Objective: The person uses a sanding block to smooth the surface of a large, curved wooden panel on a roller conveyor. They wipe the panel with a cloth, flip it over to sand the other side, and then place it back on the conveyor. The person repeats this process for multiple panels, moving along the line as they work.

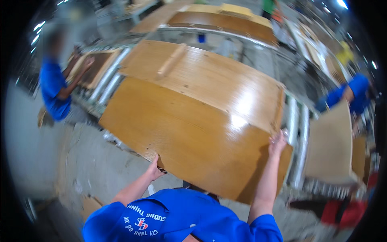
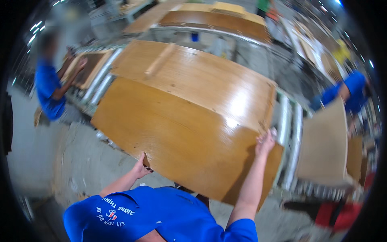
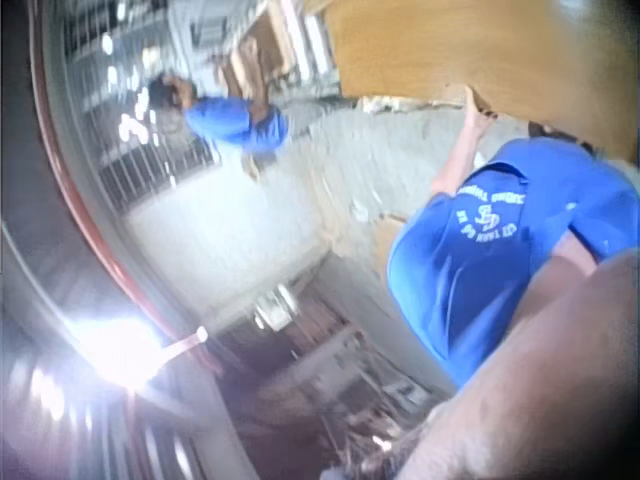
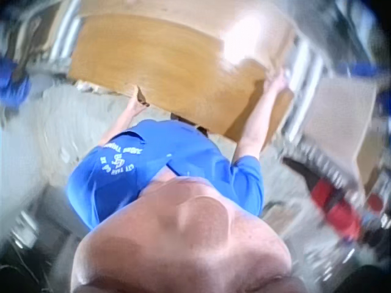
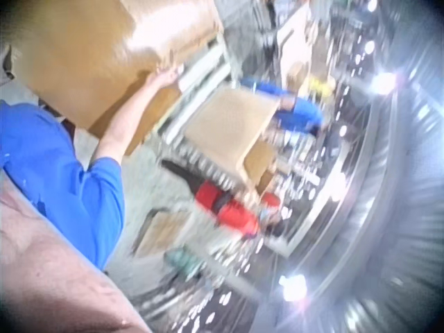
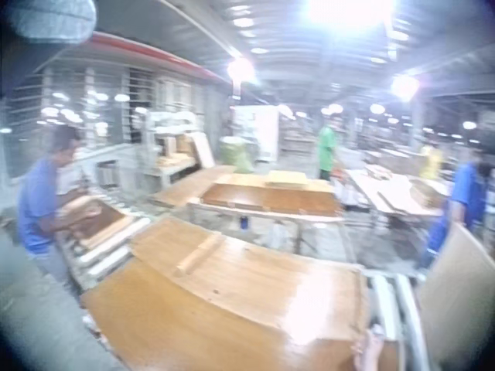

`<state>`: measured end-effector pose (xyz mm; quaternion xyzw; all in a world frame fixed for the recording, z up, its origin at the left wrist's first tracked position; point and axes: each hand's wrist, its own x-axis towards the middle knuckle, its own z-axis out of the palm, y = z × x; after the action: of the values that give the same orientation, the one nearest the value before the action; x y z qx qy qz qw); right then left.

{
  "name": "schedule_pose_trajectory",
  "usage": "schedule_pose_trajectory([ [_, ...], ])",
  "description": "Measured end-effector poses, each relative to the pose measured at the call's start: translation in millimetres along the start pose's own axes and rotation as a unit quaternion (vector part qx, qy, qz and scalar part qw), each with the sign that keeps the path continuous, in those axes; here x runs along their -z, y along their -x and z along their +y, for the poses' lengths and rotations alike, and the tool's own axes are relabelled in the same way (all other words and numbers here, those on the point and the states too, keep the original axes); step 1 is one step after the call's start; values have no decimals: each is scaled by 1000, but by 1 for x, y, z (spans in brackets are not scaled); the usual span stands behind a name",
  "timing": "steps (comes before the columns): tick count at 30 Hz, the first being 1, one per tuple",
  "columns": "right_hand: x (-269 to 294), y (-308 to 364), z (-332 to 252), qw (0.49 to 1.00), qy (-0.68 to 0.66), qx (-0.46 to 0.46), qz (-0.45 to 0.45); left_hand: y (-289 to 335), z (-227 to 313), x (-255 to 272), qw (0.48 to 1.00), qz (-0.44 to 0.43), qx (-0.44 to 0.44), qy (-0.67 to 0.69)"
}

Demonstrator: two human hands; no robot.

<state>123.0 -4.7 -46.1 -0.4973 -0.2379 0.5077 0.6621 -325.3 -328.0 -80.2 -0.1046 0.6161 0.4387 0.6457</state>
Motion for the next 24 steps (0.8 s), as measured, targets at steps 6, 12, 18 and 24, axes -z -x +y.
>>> schedule_pose_trajectory([
  [6,4,116,-53,959,-195,-163,-122,9,-15,-28,796,-251,-25,-549],
  [12,9,161,-51,938,-250,-107,-214,57,-5,-207,720,-369,-339,-480],
  [18,-23,194,-49,961,-200,-110,-156,89,-17,-311,601,-361,-465,-541],
  [24,-12,165,-34,961,-192,-99,-170,66,-29,-341,600,-310,-462,-575],
])
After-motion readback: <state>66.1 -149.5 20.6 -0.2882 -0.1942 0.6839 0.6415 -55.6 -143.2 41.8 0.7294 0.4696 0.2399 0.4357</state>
